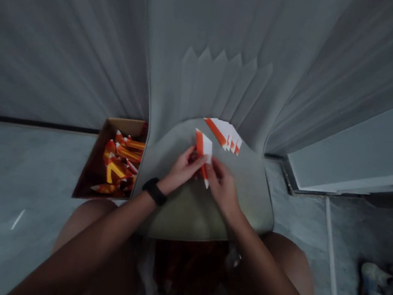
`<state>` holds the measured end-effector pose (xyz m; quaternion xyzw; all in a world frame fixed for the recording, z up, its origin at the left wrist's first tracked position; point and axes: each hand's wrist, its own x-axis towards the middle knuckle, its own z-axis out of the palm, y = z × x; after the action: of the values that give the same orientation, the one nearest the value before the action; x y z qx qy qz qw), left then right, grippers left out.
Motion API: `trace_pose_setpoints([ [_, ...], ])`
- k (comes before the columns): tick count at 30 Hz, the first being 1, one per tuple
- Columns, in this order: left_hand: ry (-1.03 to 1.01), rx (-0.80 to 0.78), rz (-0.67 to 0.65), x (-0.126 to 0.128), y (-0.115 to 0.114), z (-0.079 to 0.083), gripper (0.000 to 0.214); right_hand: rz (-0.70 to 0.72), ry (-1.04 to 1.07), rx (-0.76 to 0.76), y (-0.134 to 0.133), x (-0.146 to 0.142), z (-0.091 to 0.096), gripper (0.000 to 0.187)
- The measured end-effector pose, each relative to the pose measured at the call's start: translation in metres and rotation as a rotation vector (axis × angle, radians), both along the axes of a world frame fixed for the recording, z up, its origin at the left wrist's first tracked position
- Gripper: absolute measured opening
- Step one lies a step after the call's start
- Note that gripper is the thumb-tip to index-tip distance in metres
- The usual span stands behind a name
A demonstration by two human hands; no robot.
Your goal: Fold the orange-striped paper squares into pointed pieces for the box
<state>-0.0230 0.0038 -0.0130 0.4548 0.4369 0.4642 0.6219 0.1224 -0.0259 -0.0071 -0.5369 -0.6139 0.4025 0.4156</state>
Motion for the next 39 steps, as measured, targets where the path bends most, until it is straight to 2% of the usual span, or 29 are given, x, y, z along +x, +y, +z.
trace_pose_setpoints([
  [4,-0.150,-0.100,0.019,0.000,0.003,-0.003,0.070,0.098,0.065,-0.035,-0.001,-0.004,0.000,0.045],
  [8,-0.201,-0.116,0.013,-0.001,0.005,-0.008,0.069,0.103,0.045,-0.073,-0.004,-0.005,-0.002,0.050],
  [12,-0.194,-0.079,0.010,-0.003,0.004,-0.007,0.071,0.124,0.033,-0.113,-0.005,-0.004,-0.002,0.051],
  [20,-0.212,-0.043,-0.086,-0.011,0.002,-0.002,0.073,0.186,0.187,-0.091,-0.004,-0.004,-0.006,0.051],
  [25,-0.219,-0.006,-0.111,-0.018,0.003,0.000,0.075,0.228,0.265,-0.114,-0.004,-0.004,-0.009,0.058],
  [39,-0.091,0.114,-0.122,-0.017,0.006,-0.001,0.073,0.218,0.292,-0.074,0.001,-0.004,-0.014,0.056],
])
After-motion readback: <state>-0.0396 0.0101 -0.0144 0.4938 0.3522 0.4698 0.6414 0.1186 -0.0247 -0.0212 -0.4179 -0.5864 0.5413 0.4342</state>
